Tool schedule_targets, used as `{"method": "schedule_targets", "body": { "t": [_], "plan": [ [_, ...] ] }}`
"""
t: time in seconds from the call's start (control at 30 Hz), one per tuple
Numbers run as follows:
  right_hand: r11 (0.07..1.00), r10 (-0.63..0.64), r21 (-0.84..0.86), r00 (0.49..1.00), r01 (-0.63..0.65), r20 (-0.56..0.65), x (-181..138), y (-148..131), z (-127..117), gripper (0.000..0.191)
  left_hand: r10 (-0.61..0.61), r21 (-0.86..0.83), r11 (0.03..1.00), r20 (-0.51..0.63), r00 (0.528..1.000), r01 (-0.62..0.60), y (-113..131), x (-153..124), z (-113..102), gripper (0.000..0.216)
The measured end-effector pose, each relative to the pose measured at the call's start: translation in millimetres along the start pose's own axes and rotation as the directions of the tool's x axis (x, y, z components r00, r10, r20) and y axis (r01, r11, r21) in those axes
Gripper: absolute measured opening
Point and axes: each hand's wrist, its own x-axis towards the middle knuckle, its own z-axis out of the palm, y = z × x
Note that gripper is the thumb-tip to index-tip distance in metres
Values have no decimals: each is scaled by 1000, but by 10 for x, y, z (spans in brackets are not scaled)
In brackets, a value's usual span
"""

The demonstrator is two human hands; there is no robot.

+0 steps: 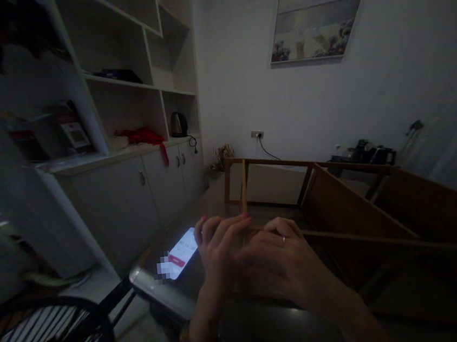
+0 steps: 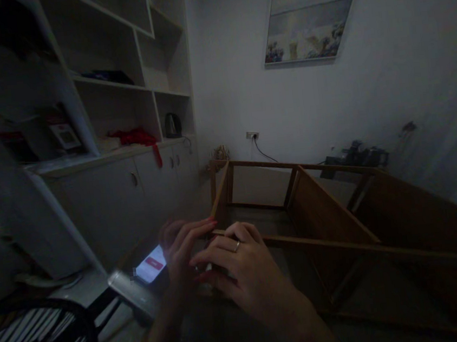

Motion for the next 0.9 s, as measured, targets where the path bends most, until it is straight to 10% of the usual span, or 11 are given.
{"method": "schedule_targets", "body": {
  "t": [0.9],
  "plan": [
    [994, -67, -80, 997, 70, 41, 16, -5, 82, 35, -7, 15, 1000, -50, 999, 7, 10, 10, 41, 31]
  ]
}}
